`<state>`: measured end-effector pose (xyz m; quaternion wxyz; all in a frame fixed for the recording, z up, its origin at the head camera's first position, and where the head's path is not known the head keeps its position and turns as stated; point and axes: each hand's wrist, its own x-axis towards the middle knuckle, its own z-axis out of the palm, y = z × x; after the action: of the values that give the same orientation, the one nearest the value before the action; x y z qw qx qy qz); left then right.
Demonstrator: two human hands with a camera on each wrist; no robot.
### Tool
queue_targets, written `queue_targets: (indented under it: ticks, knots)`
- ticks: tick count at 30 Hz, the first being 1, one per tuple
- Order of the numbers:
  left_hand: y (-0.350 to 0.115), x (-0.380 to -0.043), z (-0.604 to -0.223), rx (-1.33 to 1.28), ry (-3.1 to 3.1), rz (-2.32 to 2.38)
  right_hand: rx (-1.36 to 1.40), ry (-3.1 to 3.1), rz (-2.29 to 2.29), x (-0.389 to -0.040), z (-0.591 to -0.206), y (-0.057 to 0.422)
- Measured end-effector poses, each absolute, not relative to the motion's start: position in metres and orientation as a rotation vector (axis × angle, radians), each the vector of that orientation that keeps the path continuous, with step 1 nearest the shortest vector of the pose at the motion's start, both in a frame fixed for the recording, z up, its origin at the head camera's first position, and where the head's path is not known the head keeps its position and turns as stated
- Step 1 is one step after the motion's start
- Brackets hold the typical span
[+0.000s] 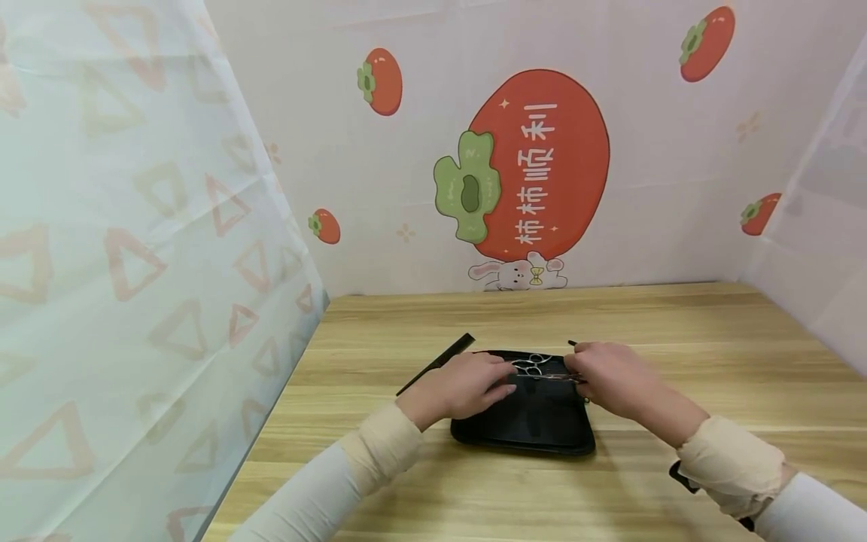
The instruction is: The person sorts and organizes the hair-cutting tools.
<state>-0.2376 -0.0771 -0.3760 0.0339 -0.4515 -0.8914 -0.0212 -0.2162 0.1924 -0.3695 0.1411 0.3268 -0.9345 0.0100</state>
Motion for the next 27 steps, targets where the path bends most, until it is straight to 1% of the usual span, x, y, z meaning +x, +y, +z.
queue_targets:
  ticks: [8,16,27]
  knots:
    - [-0.073,-0.236,-0.377,-1.496,-2.637,-0.138,0.972,-2.709,0.021,-0.213,-0.371,0.175]
    - [-0.072,-0.231,-0.376,-1.481,-2.475,-0.2,1.013,-2.702,0.133,-0.214,-0.375,0.169]
    - [-0.068,-0.228,-0.376,-1.544,-2.299,-0.578,1.12,-2.659,0.279,-0.216,-0.376,0.162]
